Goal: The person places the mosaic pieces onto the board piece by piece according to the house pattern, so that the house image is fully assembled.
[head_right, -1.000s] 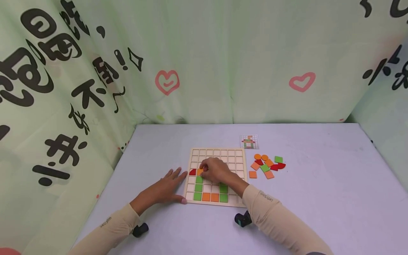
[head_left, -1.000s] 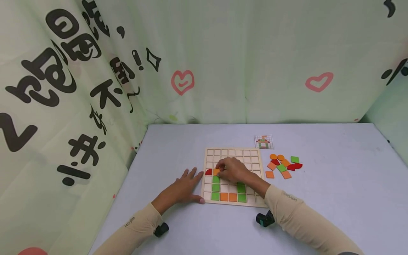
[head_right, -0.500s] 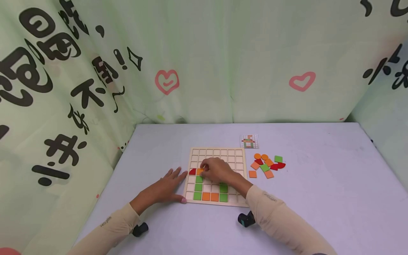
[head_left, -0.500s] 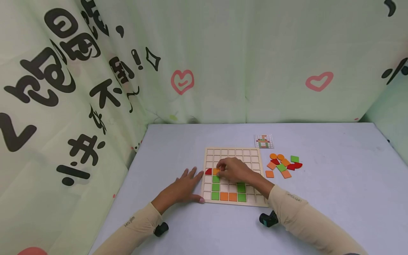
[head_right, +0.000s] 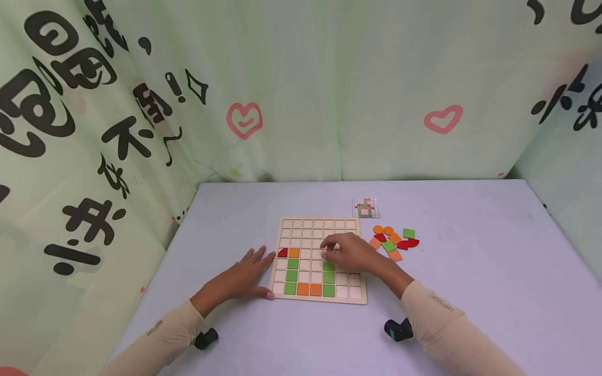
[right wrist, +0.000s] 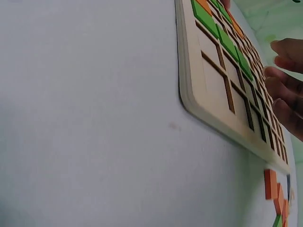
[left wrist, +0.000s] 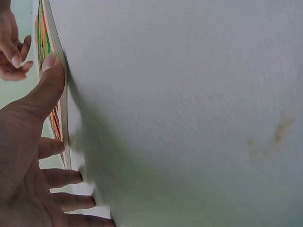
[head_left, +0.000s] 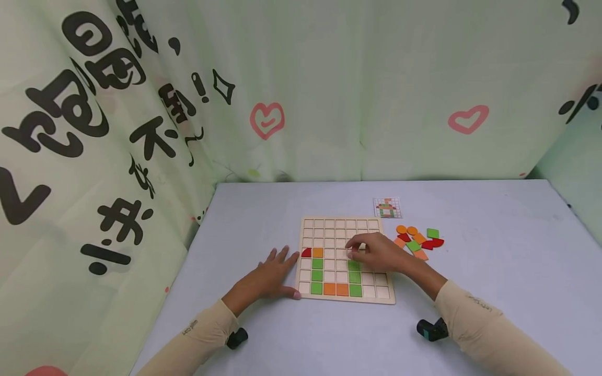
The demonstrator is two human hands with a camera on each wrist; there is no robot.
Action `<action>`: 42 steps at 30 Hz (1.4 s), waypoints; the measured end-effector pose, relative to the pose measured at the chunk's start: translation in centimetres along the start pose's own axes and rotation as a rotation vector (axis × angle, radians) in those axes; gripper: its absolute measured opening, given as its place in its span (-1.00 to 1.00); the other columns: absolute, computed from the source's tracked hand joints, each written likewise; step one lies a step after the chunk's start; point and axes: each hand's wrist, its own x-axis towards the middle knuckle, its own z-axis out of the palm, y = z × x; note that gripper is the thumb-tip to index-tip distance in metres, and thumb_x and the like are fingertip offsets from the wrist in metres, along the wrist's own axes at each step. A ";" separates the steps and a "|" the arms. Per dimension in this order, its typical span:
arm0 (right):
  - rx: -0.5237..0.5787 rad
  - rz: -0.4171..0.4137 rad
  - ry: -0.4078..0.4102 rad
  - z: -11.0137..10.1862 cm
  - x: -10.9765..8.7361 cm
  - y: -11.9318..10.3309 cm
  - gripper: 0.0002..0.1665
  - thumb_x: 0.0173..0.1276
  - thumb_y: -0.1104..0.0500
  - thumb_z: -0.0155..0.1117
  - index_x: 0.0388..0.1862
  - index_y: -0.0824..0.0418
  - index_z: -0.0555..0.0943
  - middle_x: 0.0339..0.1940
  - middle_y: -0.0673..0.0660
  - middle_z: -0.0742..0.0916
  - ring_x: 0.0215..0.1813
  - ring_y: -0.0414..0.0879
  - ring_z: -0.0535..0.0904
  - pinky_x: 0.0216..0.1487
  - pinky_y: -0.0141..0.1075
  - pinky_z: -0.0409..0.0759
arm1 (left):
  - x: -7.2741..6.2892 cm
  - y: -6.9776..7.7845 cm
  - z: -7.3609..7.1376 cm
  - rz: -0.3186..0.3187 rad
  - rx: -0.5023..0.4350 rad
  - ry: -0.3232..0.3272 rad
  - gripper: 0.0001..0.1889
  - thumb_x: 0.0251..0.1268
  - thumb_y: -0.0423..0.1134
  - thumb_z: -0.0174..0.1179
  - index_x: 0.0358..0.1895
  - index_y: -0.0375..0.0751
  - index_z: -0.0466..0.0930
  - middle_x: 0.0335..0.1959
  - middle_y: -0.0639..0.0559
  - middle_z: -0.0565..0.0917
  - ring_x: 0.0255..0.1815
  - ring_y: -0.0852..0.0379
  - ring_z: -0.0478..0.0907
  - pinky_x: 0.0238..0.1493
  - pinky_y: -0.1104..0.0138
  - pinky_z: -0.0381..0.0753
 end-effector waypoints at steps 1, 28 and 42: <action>0.001 -0.003 0.003 -0.3 -0.4 0.3 -0.75 0.41 0.09 0.34 0.01 0.12 0.71 -0.25 -0.09 0.71 -0.44 -0.21 0.45 -0.39 -0.40 0.46 | 0.0 0.0 0.0 -0.001 0.001 0.000 0.10 0.00 0.28 0.45 0.60 0.00 0.11 0.63 -0.20 0.10 0.60 -0.39 0.02 0.31 -0.36 0.31; -0.115 0.188 0.277 -5.6 -8.0 6.1 -0.58 0.26 0.17 0.48 0.06 0.29 0.67 -0.05 0.25 0.73 -0.35 -0.11 0.48 -0.43 -0.42 0.48 | -0.3 0.1 0.1 0.001 0.000 0.009 0.10 0.00 0.27 0.46 0.60 -0.02 0.12 0.62 -0.21 0.11 0.60 -0.38 0.02 0.30 -0.37 0.31; -0.242 0.295 0.296 -5.3 -9.7 7.1 -0.42 0.12 0.01 0.59 0.02 0.31 0.67 -0.16 0.21 0.73 -0.09 0.10 0.58 -0.23 -0.20 0.50 | -0.3 0.2 -0.1 -0.004 0.013 0.011 0.10 -0.01 0.28 0.46 0.59 -0.01 0.13 0.62 -0.20 0.11 0.60 -0.37 0.02 0.31 -0.36 0.32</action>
